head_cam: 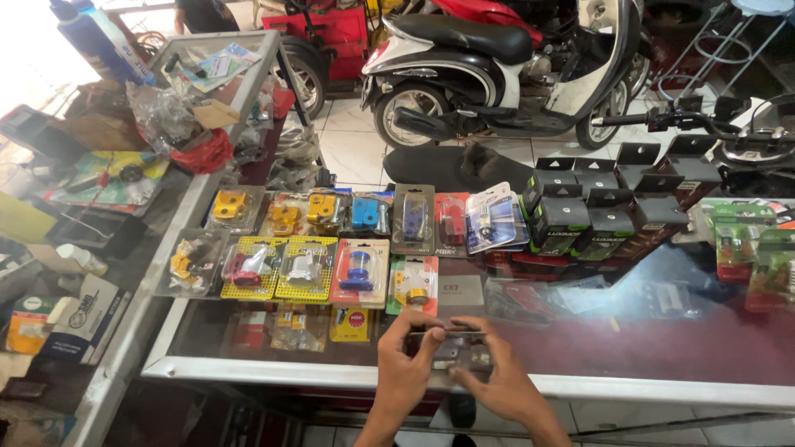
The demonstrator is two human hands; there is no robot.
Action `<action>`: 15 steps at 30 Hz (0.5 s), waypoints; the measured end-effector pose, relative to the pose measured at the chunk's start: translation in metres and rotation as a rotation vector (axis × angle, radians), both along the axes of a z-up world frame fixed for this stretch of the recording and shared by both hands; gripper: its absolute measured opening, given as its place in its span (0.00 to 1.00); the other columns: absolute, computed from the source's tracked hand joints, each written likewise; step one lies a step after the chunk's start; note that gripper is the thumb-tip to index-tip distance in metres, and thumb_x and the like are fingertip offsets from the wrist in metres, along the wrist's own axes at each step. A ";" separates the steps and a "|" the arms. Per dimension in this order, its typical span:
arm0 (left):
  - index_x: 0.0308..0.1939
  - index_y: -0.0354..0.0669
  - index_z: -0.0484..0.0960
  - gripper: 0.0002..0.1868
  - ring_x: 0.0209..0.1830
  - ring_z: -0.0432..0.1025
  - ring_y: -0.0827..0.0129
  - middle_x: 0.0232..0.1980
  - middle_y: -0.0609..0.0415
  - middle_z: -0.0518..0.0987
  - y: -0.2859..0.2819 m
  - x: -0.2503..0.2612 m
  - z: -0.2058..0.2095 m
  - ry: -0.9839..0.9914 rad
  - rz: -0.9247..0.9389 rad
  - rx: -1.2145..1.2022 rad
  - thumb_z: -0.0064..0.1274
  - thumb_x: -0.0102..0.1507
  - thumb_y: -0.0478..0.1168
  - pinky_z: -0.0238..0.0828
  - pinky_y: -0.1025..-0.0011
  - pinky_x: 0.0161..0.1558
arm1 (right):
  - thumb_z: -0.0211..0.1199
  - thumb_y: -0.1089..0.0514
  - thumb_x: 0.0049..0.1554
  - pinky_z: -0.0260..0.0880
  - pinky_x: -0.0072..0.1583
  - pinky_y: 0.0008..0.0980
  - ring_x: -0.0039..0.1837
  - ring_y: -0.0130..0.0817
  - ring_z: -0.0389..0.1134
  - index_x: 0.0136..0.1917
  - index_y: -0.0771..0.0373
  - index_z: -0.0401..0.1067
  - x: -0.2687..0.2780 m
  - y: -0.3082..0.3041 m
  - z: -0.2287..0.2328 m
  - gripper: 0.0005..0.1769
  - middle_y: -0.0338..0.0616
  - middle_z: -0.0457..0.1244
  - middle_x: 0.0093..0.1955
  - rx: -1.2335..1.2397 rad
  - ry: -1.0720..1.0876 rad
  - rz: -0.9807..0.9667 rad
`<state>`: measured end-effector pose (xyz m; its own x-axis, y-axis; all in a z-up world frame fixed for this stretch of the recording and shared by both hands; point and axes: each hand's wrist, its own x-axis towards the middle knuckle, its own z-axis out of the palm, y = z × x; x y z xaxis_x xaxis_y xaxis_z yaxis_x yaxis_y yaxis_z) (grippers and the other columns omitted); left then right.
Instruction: The person organizes various packaged motorcycle parts on a glass display counter, including picking them up from a wire wall rack, carrying them to the counter, and placing them among other similar items.
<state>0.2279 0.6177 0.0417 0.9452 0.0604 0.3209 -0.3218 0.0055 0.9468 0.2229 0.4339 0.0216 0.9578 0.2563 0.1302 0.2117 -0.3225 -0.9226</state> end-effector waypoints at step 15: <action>0.64 0.33 0.72 0.32 0.69 0.67 0.43 0.69 0.38 0.71 -0.012 -0.005 0.011 -0.235 0.069 0.434 0.63 0.56 0.32 0.63 0.55 0.67 | 0.70 0.64 0.51 0.73 0.57 0.34 0.56 0.34 0.72 0.68 0.68 0.58 0.046 -0.017 -0.020 0.35 0.55 0.70 0.57 0.338 0.140 -0.361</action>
<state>0.2225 0.6053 0.0530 0.8426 -0.0663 0.5345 -0.5129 -0.4018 0.7586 0.2684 0.4169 0.0019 0.9917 -0.1281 0.0125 0.0085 -0.0312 -0.9995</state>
